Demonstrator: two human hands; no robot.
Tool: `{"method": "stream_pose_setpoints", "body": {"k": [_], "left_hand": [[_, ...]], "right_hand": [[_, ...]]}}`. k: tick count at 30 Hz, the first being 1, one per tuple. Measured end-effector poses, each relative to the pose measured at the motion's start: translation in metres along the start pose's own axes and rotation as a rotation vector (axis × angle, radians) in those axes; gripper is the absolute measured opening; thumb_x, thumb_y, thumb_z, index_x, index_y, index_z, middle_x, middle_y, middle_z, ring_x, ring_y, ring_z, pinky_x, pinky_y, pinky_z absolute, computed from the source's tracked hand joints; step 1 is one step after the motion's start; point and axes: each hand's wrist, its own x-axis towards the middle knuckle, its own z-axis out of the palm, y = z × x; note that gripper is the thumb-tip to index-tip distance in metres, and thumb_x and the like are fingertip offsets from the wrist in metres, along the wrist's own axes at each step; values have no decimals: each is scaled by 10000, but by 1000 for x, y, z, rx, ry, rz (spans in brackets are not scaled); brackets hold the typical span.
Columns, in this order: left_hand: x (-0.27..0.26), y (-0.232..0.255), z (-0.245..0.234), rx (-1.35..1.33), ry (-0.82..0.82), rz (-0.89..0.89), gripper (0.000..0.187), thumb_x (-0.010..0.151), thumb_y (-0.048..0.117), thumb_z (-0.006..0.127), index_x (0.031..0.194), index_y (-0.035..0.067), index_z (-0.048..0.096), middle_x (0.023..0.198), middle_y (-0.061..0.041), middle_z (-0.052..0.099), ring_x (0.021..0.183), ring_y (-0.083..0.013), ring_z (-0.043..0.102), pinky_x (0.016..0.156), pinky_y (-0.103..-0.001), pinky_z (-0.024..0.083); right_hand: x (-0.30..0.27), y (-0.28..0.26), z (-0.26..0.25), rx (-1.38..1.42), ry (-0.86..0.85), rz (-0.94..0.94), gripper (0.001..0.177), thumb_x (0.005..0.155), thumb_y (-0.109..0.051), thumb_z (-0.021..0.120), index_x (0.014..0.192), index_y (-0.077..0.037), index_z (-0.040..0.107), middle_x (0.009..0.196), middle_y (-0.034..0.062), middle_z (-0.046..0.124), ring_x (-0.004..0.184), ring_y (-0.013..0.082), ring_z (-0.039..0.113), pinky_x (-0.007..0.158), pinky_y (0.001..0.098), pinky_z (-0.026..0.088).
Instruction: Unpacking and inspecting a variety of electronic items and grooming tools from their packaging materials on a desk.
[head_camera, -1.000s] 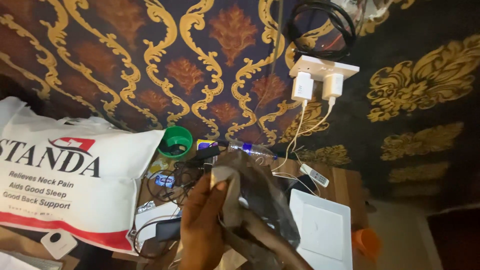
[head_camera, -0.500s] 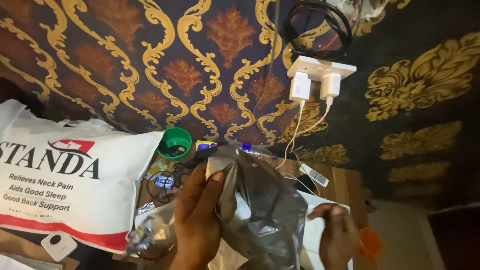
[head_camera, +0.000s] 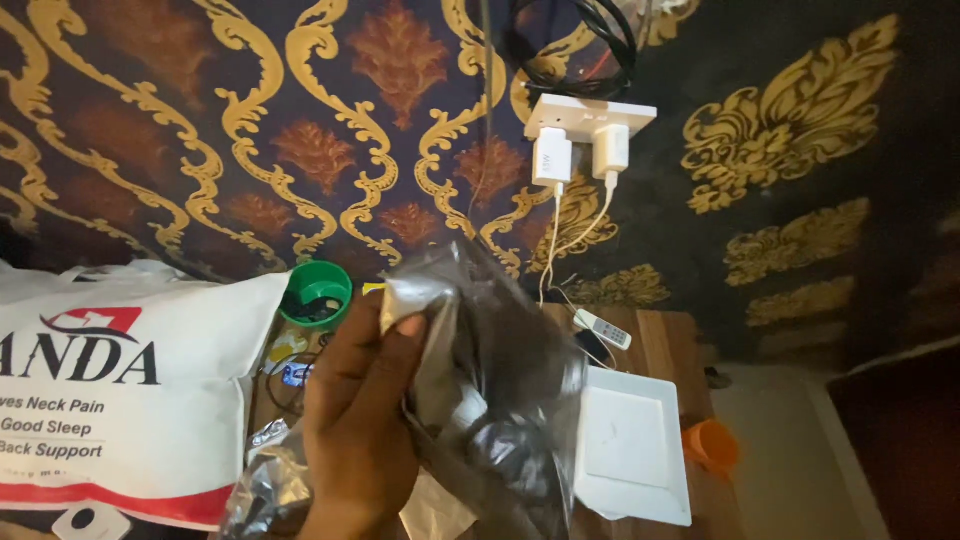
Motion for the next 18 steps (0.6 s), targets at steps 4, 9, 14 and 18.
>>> {"method": "stream_pose_setpoints", "body": {"k": [4,9,14,18], "left_hand": [[-6,-18,-4,366,-17,-11,276,1021,46,584,1248,-44,713,1020,-83,727,893,-104,617,774,-243,474],[-29,-51,-1,214,106,-79,454,876,25,650,1330,14,635,1101,-73,767,963,-114,675,850,-265,521],[-24,-10,-1,267,-173,-232,438,955,95,641,1371,-33,595,1217,-128,726,1096,-152,648,943,-307,497],[-21,0,-36,361,-342,-28,637,989,163,670,1550,17,407,1390,-154,629,1271,-208,586,1061,-358,444]], "right_hand": [[1,21,40,119,-20,-83,481,976,-223,544,1426,-55,521,1320,116,621,1152,259,629,973,450,509],[19,26,107,260,-47,-186,502,972,-248,572,1442,-83,505,1363,118,589,1181,265,620,1003,477,506],[41,21,179,399,-91,-264,527,969,-272,600,1459,-111,490,1406,118,557,1211,270,610,1033,505,503],[74,-9,246,526,-149,-335,549,966,-292,623,1472,-134,478,1440,119,531,1234,275,603,1057,527,499]]}}
